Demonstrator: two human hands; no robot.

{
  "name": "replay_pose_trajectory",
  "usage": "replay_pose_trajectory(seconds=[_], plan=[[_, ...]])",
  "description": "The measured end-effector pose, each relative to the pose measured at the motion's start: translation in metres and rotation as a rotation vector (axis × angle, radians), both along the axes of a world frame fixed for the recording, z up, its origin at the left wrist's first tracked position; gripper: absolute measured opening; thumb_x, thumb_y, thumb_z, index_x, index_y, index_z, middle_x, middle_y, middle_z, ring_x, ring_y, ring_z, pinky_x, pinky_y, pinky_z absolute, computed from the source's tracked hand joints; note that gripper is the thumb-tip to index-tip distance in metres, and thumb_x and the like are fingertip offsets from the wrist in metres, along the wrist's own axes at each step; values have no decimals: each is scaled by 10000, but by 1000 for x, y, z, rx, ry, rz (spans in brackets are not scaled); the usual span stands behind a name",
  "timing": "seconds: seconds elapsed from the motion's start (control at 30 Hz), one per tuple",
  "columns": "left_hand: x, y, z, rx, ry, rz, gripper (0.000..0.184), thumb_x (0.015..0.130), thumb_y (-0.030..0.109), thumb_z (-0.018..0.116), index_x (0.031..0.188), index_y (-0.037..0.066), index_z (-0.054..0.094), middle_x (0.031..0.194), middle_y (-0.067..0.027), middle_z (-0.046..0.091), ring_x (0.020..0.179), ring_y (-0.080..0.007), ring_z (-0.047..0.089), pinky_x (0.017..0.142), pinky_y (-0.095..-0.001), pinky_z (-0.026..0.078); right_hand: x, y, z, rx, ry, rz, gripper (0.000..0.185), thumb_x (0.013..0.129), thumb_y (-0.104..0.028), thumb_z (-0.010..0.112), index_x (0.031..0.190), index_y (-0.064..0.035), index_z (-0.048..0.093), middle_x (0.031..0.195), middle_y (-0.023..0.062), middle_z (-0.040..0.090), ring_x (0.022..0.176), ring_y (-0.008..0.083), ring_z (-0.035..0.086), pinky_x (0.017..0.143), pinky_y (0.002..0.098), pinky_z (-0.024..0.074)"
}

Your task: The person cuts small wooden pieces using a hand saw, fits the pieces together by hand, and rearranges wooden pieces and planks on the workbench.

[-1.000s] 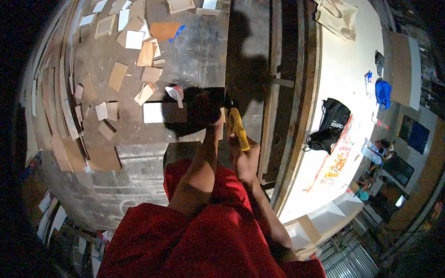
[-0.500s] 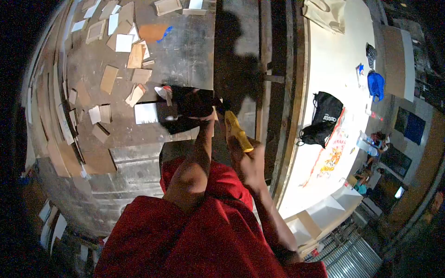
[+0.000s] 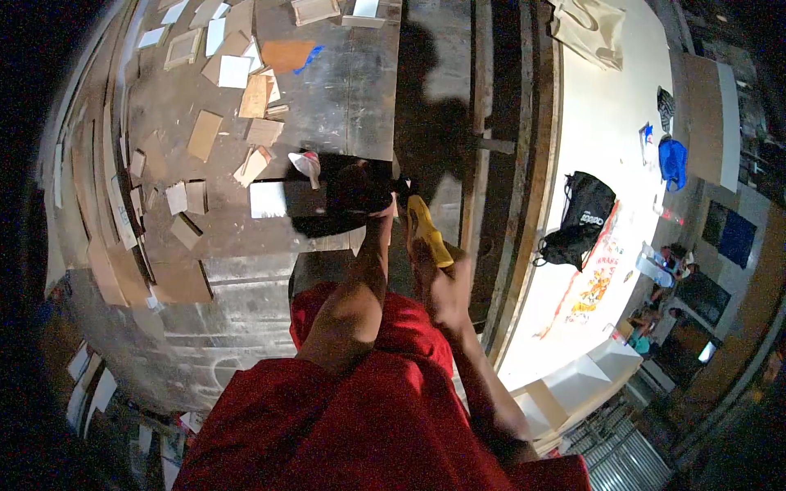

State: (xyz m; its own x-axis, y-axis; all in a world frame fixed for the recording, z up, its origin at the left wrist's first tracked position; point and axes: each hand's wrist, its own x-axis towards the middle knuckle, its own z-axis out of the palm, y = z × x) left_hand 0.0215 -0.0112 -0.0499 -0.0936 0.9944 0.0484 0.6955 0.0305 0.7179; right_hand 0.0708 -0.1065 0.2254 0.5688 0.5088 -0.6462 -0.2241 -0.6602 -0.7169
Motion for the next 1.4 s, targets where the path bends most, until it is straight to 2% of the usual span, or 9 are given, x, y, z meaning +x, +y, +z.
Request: replay_pose_trajectory(seconds=[0.63, 0.73, 0.87, 0.93, 1.03, 1.13, 1.23, 1.33, 1.4], plan=[[7, 1, 4, -24, 8, 12, 315, 908, 278, 641, 1175, 114, 615, 1082, -118, 605, 1047, -334, 578, 892, -492, 462, -12, 7, 0, 37, -164, -10, 314, 994, -300, 704, 825, -42, 643, 651, -34, 562, 526, 58, 477, 466, 248, 326], [9, -1, 3, -28, 9, 24, 315, 910, 278, 639, 1177, 113, 614, 1084, -118, 605, 1049, -333, 578, 894, -492, 462, -9, 19, 59, 0, -49, 51, 316, 983, -290, 715, 790, -57, 624, 627, -22, 557, 515, 67, 483, 467, 241, 349], [5, 4, 3, -26, 6, 31, 315, 913, 277, 637, 1179, 112, 613, 1087, -119, 605, 1051, -332, 579, 896, -491, 463, -2, 11, 49, -70, 67, -236, 371, 964, -307, 746, 741, -49, 599, 616, -16, 541, 520, 98, 509, 475, 262, 395], [-1, -1, 3, -34, 17, 20, 315, 914, 277, 636, 1181, 111, 612, 1088, -119, 605, 1053, -332, 579, 896, -491, 463, 0, -4, 36, -58, -17, -249, 340, 961, -325, 753, 929, -39, 572, 711, 13, 584, 559, 109, 533, 491, 270, 413], [1, 5, 5, -30, 7, 28, 315, 916, 276, 634, 1183, 110, 612, 1091, -120, 605, 1054, -331, 579, 898, -491, 463, 12, -25, 26, -76, 2, -128, 493, 950, -347, 771, 1193, -52, 460, 900, 57, 627, 658, 120, 572, 533, 274, 440], [-1, 2, 3, -27, 11, 21, 315, 918, 276, 632, 1185, 109, 611, 1093, -120, 604, 1056, -331, 579, 899, -491, 463, -12, -7, 25, -65, 0, -154, 432, 953, -346, 770, 1132, -33, 532, 896, 35, 620, 691, 107, 555, 556, 272, 442], [-2, 0, 5, -31, 9, 20, 315, 920, 275, 630, 1187, 108, 610, 1095, -121, 604, 1058, -330, 580, 901, -491, 464, -2, -6, 11, -43, 6, -178, 289, 980, -274, 734, 833, -38, 656, 683, -20, 572, 587, 73, 528, 503, 247, 373], [-4, 2, 5, -29, 9, 16, 316, 923, 275, 628, 1189, 107, 609, 1097, -121, 604, 1060, -329, 580, 902, -490, 464, -5, -7, 33, -19, 51, -129, 246, 989, -256, 722, 854, -59, 662, 656, -41, 560, 534, 57, 491, 478, 239, 334], [-6, 2, 4, -28, 18, 14, 316, 924, 275, 627, 1190, 106, 608, 1099, -121, 604, 1061, -329, 580, 903, -490, 464, -9, -10, 12, 19, -1, -149, 241, 995, -251, 713, 848, -66, 666, 626, -57, 546, 499, 55, 466, 458, 240, 319]])
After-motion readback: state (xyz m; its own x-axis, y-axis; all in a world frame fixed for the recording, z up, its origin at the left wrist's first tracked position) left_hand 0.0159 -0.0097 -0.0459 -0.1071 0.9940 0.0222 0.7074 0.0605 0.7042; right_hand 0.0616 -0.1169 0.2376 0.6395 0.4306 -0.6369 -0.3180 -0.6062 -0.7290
